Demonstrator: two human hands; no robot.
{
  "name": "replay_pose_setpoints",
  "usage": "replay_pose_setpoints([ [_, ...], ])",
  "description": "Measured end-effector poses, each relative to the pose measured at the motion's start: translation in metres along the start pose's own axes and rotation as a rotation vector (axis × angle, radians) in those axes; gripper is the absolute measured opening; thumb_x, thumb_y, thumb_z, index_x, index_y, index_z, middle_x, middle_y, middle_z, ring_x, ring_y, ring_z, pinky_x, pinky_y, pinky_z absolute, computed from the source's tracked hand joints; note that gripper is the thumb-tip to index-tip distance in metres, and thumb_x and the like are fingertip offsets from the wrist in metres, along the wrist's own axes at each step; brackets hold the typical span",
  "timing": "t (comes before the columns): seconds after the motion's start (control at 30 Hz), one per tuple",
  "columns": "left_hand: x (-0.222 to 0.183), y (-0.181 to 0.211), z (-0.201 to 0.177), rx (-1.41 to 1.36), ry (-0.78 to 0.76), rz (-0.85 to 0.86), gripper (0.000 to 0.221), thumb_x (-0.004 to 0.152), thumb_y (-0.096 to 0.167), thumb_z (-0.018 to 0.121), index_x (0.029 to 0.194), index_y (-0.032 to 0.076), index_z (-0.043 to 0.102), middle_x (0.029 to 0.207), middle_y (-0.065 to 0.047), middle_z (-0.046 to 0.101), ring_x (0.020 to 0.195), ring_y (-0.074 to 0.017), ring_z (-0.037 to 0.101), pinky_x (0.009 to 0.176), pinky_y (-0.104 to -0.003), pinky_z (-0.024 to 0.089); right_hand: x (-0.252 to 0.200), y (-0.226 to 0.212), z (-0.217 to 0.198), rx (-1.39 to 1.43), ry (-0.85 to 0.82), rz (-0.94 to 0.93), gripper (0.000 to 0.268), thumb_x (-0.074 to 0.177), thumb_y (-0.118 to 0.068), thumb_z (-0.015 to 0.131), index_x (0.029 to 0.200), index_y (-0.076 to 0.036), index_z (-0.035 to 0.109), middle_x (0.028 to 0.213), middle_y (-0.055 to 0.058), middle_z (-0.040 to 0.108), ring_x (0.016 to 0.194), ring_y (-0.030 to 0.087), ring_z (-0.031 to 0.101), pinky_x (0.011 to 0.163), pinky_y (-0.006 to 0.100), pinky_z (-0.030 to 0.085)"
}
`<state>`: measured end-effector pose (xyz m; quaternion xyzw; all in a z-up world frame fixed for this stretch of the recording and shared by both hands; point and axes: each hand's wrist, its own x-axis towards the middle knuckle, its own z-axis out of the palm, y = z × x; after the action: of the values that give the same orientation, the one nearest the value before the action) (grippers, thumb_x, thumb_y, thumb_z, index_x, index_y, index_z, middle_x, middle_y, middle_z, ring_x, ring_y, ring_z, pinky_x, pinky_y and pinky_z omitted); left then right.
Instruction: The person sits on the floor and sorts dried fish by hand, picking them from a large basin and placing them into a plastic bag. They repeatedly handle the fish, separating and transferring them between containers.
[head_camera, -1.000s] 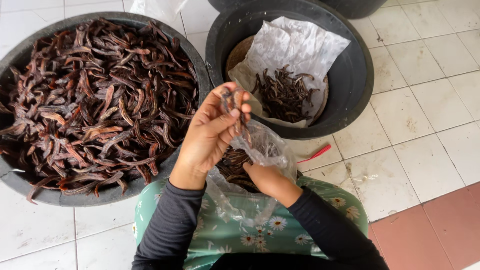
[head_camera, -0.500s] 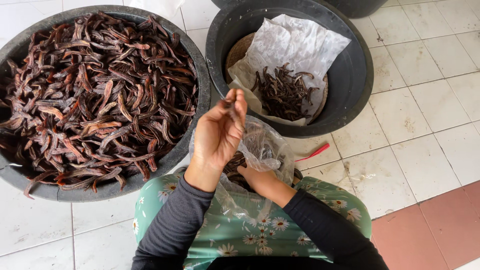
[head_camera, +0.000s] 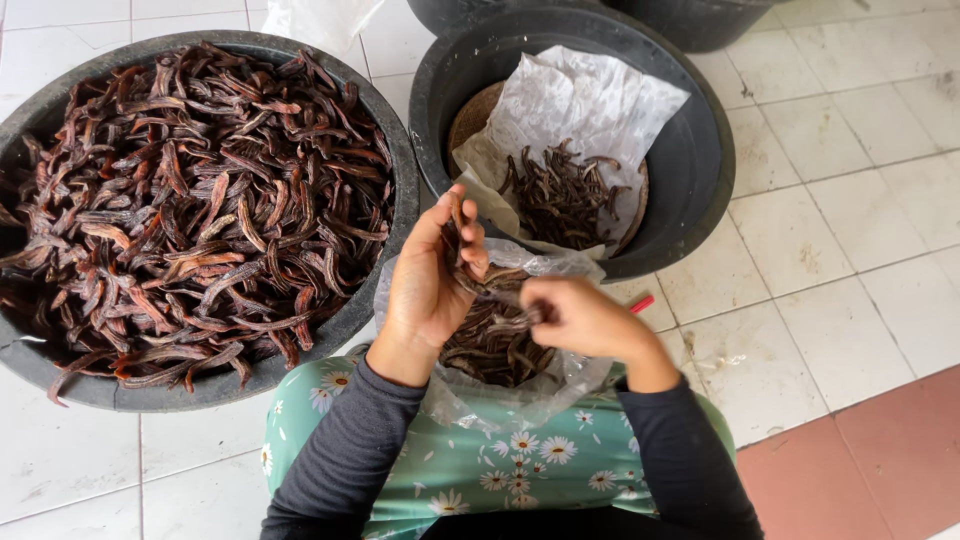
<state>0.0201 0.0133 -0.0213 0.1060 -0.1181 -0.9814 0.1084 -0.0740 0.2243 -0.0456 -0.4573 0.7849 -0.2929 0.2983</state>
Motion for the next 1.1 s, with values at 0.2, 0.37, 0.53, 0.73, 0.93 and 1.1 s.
replay_pose_setpoints([
  [0.2, 0.005, 0.006, -0.001, 0.458, -0.168, -0.027, 0.037, 0.099, 0.008, 0.065, 0.135, 0.007, 0.057, 0.095, 0.004, 0.06, 0.075, -0.0051, 0.054, 0.061, -0.022, 0.047, -0.035, -0.004, -0.065, 0.548, 0.028, -0.165, 0.019, 0.08, -0.001, 0.074, 0.093, -0.006, 0.061, 0.099, 0.002, 0.061, 0.082, 0.012, 0.058, 0.067, 0.028, 0.047],
  [0.37, 0.017, 0.005, -0.008, 0.437, -0.273, -0.212, 0.038, 0.101, 0.015, 0.061, 0.137, 0.003, 0.054, 0.102, -0.002, 0.066, 0.08, -0.0089, 0.061, 0.069, -0.025, 0.057, -0.027, 0.007, -0.073, 0.697, -0.182, -0.349, 0.022, 0.081, -0.005, 0.074, 0.1, -0.006, 0.062, 0.115, 0.009, 0.067, 0.103, 0.016, 0.062, 0.088, 0.034, 0.05],
  [0.53, 0.01, -0.012, -0.013, 0.53, -0.335, -0.457, 0.045, 0.102, 0.022, 0.055, 0.141, 0.001, 0.047, 0.114, -0.01, 0.068, 0.098, -0.0161, 0.07, 0.08, -0.029, 0.063, -0.01, 0.004, -0.064, 0.662, -0.063, -0.296, 0.02, 0.088, -0.007, 0.076, 0.103, -0.007, 0.062, 0.101, 0.006, 0.062, 0.09, 0.012, 0.062, 0.079, 0.03, 0.052],
  [0.73, 0.017, -0.017, -0.018, 0.603, -0.42, -0.432, 0.059, 0.094, -0.001, 0.067, 0.147, 0.002, 0.041, 0.118, -0.014, 0.066, 0.096, -0.0193, 0.07, 0.079, -0.029, 0.062, 0.017, -0.01, -0.057, 0.611, 0.325, -0.245, 0.015, 0.091, 0.0, 0.07, 0.104, -0.003, 0.064, 0.11, 0.005, 0.066, 0.084, 0.008, 0.061, 0.068, 0.023, 0.049],
  [0.93, 0.016, 0.009, -0.016, 0.54, -0.385, -0.269, 0.052, 0.095, -0.001, 0.066, 0.144, 0.001, 0.048, 0.113, -0.014, 0.068, 0.092, -0.02, 0.071, 0.074, -0.026, 0.061, 0.019, 0.026, -0.083, 0.571, 0.692, -0.044, 0.015, 0.09, -0.006, 0.066, 0.105, -0.008, 0.065, 0.101, 0.007, 0.075, 0.069, 0.009, 0.062, 0.059, 0.025, 0.051],
  [1.1, 0.024, 0.025, -0.013, 0.252, -0.207, -0.084, 0.035, 0.1, 0.003, 0.065, 0.133, -0.005, 0.056, 0.113, -0.016, 0.068, 0.097, -0.0236, 0.071, 0.084, -0.031, 0.062, 0.002, 0.083, -0.094, -0.095, 0.443, 0.423, 0.021, 0.083, -0.012, 0.08, 0.099, -0.002, 0.07, 0.083, 0.012, 0.077, 0.074, 0.016, 0.071, 0.069, 0.033, 0.054],
])
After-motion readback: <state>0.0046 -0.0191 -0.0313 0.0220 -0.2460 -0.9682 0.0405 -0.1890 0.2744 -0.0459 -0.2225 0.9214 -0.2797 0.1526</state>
